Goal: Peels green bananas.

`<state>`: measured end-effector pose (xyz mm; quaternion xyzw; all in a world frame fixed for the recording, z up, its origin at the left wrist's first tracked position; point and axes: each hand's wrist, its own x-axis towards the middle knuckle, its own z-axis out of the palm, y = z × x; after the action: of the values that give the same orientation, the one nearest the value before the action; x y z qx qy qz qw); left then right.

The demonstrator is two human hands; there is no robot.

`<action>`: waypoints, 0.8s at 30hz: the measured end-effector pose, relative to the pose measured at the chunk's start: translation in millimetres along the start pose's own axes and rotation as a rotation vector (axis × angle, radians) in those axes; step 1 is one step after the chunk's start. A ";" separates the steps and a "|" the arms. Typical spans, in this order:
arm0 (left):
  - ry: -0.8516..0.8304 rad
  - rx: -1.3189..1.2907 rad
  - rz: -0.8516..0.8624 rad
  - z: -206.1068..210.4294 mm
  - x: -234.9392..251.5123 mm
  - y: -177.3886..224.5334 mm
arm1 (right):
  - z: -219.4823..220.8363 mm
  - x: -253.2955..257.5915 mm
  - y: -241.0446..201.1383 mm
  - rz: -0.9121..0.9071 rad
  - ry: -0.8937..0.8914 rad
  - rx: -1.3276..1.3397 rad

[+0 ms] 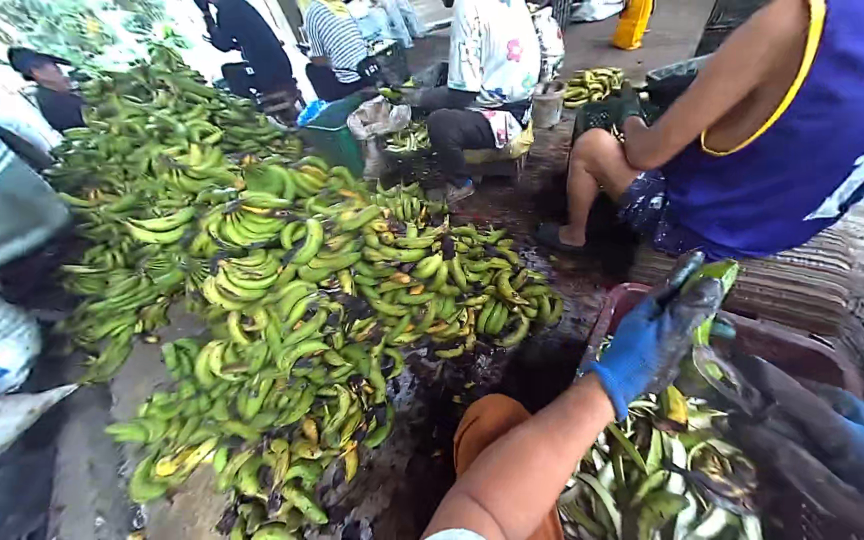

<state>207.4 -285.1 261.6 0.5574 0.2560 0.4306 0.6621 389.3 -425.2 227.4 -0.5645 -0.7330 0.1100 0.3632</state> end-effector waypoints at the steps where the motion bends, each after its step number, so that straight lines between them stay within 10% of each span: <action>1: 0.006 0.013 -0.002 1.6 -1.7 1.6 | -0.7 1.1 0.3 -0.011 0.007 -0.016; 10: -0.372 -0.178 -0.309 24.5 -28.4 -5.5 | -38.0 15.0 40.7 0.416 0.316 -0.331; 18: 0.007 0.332 -0.038 0.1 7.8 -32.1 | -0.2 -6.0 20.2 0.079 0.022 0.002; 24: -0.315 0.167 -0.257 20.1 -20.7 -21.8 | -34.3 15.9 45.3 0.247 0.217 -0.270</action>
<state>219.7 -313.3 242.8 0.6336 0.2533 0.2276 0.6947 444.2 -403.9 232.4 -0.7021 -0.6229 -0.0068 0.3449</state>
